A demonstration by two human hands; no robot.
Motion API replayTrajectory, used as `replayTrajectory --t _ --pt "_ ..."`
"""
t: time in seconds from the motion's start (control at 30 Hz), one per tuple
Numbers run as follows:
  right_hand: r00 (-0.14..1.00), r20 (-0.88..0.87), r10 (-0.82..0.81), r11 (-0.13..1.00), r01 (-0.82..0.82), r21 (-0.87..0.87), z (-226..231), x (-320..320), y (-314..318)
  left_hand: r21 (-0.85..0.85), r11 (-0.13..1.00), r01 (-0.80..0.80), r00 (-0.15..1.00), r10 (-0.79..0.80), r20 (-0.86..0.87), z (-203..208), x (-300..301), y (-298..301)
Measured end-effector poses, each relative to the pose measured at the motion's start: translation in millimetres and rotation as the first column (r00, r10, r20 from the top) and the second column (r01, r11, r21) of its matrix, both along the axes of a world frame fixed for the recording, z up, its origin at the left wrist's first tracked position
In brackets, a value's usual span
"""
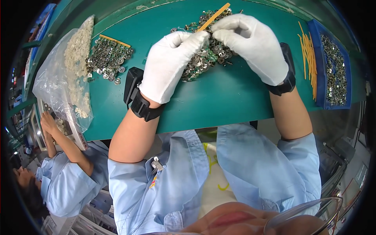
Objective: The person picks up a yellow strip and presses small metal components onto it one by one by hand. After filling the strip, the person sets it aside and repeats the process with a new strip.
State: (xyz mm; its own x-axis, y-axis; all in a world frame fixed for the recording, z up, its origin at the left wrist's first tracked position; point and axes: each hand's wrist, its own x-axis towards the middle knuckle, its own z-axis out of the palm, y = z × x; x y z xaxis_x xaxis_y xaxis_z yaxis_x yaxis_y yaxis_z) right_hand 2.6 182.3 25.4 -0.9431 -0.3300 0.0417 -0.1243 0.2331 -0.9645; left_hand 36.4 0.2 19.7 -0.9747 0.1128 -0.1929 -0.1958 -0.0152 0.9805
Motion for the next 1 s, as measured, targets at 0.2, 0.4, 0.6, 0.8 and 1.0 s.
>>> replayTrajectory --t 0.2,0.4,0.6,0.8,1.0 --pt "0.906 -0.422 0.032 0.965 0.082 0.25 0.0 -6.9 7.8 -0.178 0.984 -0.01 0.998 -0.002 -0.069 -1.7 -1.4 -3.5" --pt "0.888 -0.444 0.118 0.946 0.035 0.322 11.3 3.7 -6.8 -0.111 0.993 -0.042 0.988 0.025 -0.15 -9.4 -0.5 0.9" --pt "0.867 -0.49 0.087 0.964 0.05 0.261 -0.5 -2.5 6.1 0.045 0.998 0.053 0.999 -0.052 -0.006 -4.3 -1.0 2.5" --pt "0.816 -0.574 -0.075 0.953 0.228 0.199 18.3 -1.3 7.7 0.023 0.998 -0.059 0.998 0.059 -0.013 -8.9 -6.1 -7.6" --pt "0.797 -0.598 0.087 0.954 0.106 0.281 5.3 -2.8 -1.8 0.054 0.994 -0.098 0.994 0.1 -0.036 1.0 -1.9 -4.1"
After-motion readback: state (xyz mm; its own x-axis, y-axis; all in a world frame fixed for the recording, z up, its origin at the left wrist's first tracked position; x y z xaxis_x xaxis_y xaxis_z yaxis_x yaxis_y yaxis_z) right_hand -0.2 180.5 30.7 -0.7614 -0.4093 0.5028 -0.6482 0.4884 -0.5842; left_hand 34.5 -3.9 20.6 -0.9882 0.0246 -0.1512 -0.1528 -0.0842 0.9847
